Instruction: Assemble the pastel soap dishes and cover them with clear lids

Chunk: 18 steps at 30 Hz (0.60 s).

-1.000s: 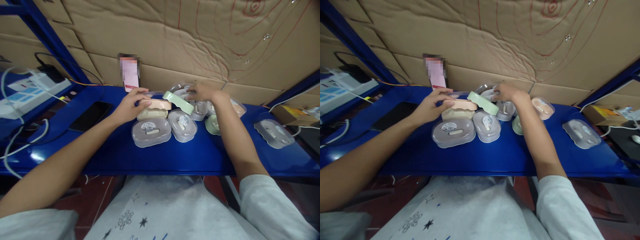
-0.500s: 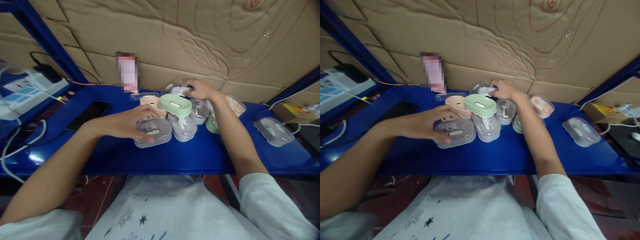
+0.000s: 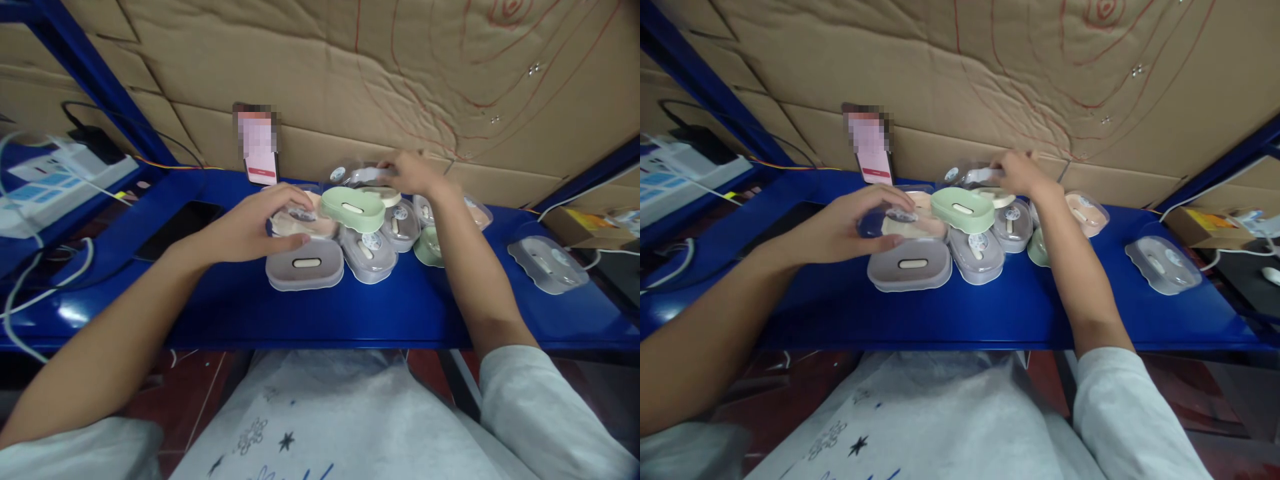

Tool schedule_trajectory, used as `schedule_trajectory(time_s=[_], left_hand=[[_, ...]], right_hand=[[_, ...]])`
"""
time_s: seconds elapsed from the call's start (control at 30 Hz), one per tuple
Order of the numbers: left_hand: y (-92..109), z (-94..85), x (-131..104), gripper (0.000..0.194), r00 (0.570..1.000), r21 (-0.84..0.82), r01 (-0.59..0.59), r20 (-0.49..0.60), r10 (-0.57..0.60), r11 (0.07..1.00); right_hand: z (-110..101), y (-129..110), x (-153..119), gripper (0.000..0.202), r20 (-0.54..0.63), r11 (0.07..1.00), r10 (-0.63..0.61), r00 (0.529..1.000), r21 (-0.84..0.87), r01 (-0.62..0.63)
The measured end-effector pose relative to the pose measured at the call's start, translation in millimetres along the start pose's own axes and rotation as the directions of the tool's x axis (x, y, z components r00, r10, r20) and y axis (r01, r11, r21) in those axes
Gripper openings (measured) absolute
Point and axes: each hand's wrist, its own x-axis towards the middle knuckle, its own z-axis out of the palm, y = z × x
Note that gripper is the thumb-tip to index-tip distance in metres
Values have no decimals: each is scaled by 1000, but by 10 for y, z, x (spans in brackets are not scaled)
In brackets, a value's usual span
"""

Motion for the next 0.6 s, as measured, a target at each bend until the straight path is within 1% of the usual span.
schedule_trajectory(time_s=[0.07, 0.1, 0.13, 0.2, 0.23, 0.3, 0.33, 0.4, 0.47, 0.5, 0.53, 0.6], left_hand=[[-64, 8, -9, 30, 997, 160, 22, -78, -10, 987], [-97, 15, -17, 28, 996, 241, 33, -88, -12, 970], [-121, 23, -26, 26, 996, 313, 38, -84, -12, 949], [-126, 44, -42, 27, 999, 420, 35, -39, -21, 907], [-100, 58, -49, 30, 999, 440, 32, -8, -31, 897], [7, 93, -66, 32, 995, 408, 33, 70, -67, 913], [77, 113, -79, 33, 989, 369, 33, 123, -84, 929], [213, 157, -114, 38, 962, 310, 37, 246, -118, 950], [300, 196, -153, 42, 924, 311, 48, 346, -160, 949], [318, 211, -169, 42, 909, 317, 51, 377, -175, 947], [321, 220, -182, 39, 898, 314, 52, 400, -182, 948], [299, 217, -188, 34, 891, 277, 54, 420, -171, 959]], right_hand=[[-168, -100, -94, 31, -140, 998, 15, 990, -52, -22], [-245, -182, -167, 31, -183, 998, 6, 983, -55, -16], [-304, -284, -261, 32, -196, 999, -26, 980, -48, 17], [-332, -519, -503, 36, -142, 992, -123, 982, -5, 124], [-294, -635, -642, 40, -105, 985, -172, 979, 10, 174], [-128, -822, -921, 46, -97, 970, -243, 965, -21, 242], [-18, -882, -1048, 49, -106, 965, -261, 959, -48, 258], [205, -938, -1246, 57, -102, 956, -290, 951, -78, 283], [375, -932, -1358, 65, -73, 950, -306, 949, -93, 299], [429, -919, -1385, 67, -64, 951, -303, 951, -90, 297], [463, -903, -1398, 67, -58, 954, -294, 954, -78, 289], [476, -873, -1395, 61, -62, 962, -272, 960, -12, 271]])
